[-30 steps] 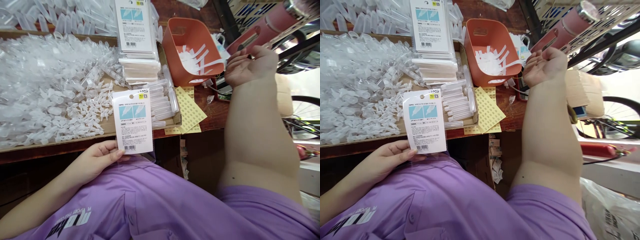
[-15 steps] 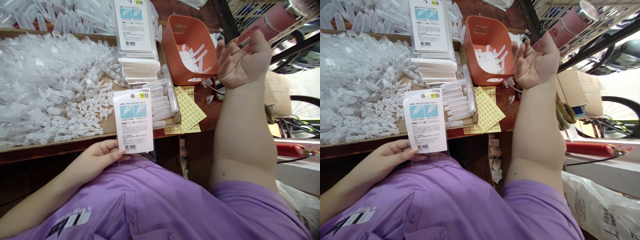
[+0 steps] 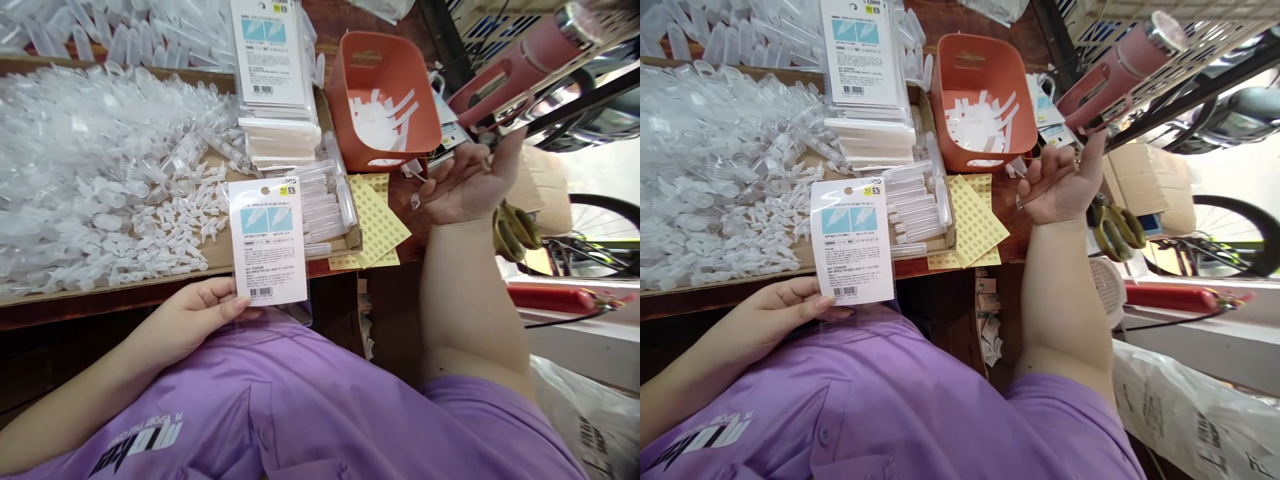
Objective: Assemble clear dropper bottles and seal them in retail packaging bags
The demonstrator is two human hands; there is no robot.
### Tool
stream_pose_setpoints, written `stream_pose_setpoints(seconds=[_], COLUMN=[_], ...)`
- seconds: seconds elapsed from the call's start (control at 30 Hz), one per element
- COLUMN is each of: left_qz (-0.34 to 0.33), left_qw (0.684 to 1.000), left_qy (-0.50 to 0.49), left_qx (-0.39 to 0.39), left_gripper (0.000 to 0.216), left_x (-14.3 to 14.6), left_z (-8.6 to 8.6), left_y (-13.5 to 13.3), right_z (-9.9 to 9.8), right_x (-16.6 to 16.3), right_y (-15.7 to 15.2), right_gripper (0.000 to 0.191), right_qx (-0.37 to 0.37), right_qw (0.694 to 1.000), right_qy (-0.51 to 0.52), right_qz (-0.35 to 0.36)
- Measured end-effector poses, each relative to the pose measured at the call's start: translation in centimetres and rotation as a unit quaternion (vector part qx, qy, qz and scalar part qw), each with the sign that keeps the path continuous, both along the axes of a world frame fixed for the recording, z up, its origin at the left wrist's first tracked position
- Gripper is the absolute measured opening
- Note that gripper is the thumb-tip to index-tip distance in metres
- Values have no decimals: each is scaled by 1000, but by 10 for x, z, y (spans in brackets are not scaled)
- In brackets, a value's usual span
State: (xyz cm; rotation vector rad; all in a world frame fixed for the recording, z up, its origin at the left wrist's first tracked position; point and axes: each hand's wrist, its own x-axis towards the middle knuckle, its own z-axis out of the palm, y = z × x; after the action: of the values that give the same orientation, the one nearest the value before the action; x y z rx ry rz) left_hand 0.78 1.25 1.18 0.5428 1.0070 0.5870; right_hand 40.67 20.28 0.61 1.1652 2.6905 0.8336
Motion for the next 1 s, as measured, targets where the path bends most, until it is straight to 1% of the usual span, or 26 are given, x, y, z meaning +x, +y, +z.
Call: stream_pose_setpoints(seconds=[0.03, 0.1, 0.13, 0.17, 0.2, 0.23, 0.27, 0.3, 0.33, 0.37, 0.4, 0.43, 0.47, 0.5, 0.53, 0.6, 0.67, 0.77, 0.87, 1.0], left_qz=[-1, 0, 0, 1, 2, 2, 2, 1, 1, 1, 1, 4, 8, 15, 23, 38, 46, 39, 33, 55], left_qw=[1000, 1000, 1000, 1000, 1000, 1000, 1000, 999, 999, 999, 999, 1000, 1000, 1000, 1000, 998, 997, 998, 999, 995], left_qy=[3, 8, 11, 16, 22, 27, 31, 32, 34, 34, 31, 27, 18, 6, -8, -35, -51, -46, -41, -86], left_qx=[1, 3, 4, 4, 4, 5, 6, 7, 8, 9, 9, 9, 7, 3, -3, -17, -23, -15, -13, -18], left_gripper=[24, 25, 25, 24, 24, 23, 23, 23, 23, 23, 23, 23, 23, 22, 21, 16, 11, 9, 9, 12], left_x=[0, 0, 0, 1, 1, 2, 3, 3, 4, 5, 5, 6, 6, 6, 6, 5, 4, 2, 1, -2], left_z=[1, 2, 2, 3, 4, 4, 5, 5, 6, 6, 6, 6, 6, 6, 6, 6, 6, 7, 7, 4], left_y=[0, 0, 0, 0, 0, 0, 0, 0, 0, -1, -1, -1, -1, -2, -2, -3, -4, -5, -4, -4], right_z=[3, 9, 12, 14, 16, 18, 19, 19, 20, 21, 23, 26, 30, 33, 36, 38, 34, 28, 26, 23], right_x=[-3, -6, -7, -9, -13, -18, -26, -38, -53, -70, -89, -108, -126, -142, -156, -177, -188, -192, -191, -191], right_y=[-5, -10, -11, -11, -13, -16, -21, -30, -42, -56, -73, -92, -109, -125, -138, -154, -157, -154, -154, -159], right_gripper=[15, 10, 4, 13, 14, 8, 26, 53, 56, 40, 19, 4, 10, 16, 21, 31, 37, 37, 36, 41], right_qx=[-2, 78, 111, 121, 105, 68, 10, -35, -79, -114, -128, -152, -204, -236, -243, -257, -250, -234, -221, -187], right_qw=[1000, 991, 988, 989, 991, 976, 936, 865, 790, 739, 725, 756, 807, 855, 881, 901, 910, 921, 927, 935], right_qy=[-21, -102, -102, -59, 50, 197, 351, 501, 605, 661, 674, 635, 548, 445, 377, 289, 252, 231, 220, 215], right_qz=[-9, -22, -39, -56, -67, -57, -38, 5, 52, 64, 65, 52, 84, 124, 152, 198, 213, 209, 207, 210])
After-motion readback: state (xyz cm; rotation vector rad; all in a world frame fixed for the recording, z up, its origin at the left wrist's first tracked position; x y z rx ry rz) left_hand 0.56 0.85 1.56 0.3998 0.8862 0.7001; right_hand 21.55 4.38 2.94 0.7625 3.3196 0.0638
